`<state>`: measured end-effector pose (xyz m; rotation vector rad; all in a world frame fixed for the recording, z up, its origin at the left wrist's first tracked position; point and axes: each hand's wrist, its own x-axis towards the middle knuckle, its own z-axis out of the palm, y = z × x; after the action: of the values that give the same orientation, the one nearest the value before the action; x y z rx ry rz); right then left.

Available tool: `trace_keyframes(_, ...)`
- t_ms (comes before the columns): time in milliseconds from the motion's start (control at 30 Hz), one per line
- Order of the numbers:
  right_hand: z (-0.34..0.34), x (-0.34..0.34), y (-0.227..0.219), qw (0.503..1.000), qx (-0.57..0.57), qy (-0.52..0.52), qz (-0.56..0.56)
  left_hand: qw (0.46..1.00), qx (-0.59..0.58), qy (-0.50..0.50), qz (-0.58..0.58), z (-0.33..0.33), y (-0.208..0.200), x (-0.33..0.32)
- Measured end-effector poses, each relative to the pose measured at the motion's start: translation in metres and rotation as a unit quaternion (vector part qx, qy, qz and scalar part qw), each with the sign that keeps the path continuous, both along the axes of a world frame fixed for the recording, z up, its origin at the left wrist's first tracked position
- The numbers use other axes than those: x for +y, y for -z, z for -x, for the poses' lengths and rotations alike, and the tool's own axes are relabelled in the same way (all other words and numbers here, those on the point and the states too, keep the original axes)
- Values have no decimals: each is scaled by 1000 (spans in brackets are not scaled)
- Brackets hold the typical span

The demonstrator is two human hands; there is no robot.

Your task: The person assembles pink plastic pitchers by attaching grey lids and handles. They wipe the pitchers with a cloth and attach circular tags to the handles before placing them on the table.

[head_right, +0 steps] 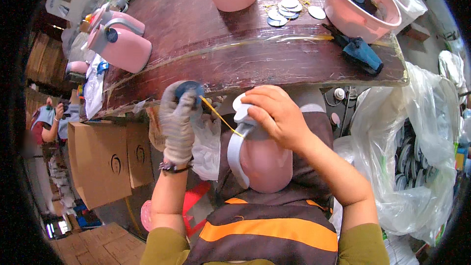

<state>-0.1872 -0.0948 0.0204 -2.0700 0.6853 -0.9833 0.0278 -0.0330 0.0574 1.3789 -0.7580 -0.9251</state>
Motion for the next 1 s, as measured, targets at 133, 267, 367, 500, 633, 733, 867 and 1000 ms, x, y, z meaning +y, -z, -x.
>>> trace_keyframes(133, 2, 17, -16, 999, 21, -1, 39, 997, -70, 30, 4, 5, 29, -24)
trace_keyframes(267, 13, 20, -17, 998, 38, 23, 34, 969, -77, 189, -137, -17, 26, -23)
trace_keyframes(367, 18, 22, -15, 998, 33, 47, 30, 927, -100, 322, -162, -34, 42, 7)
trace_keyframes(500, 20, 26, -12, 996, 24, 73, 36, 885, -169, 347, -261, -23, 18, 50)
trace_keyframes(633, 11, 25, -19, 999, 16, 9, 40, 841, 3, 500, -205, 19, -8, 90)
trace_keyframes(733, 14, 22, -34, 999, -32, 9, -11, 863, 56, 452, -219, 20, -30, 94)
trace_keyframes(867, 32, 21, -27, 987, -98, 110, -70, 932, -50, 349, -81, -15, -89, 91)
trace_keyframes(1000, 24, 25, -11, 983, -69, 94, -139, 993, -70, 96, 13, -52, -99, 52)
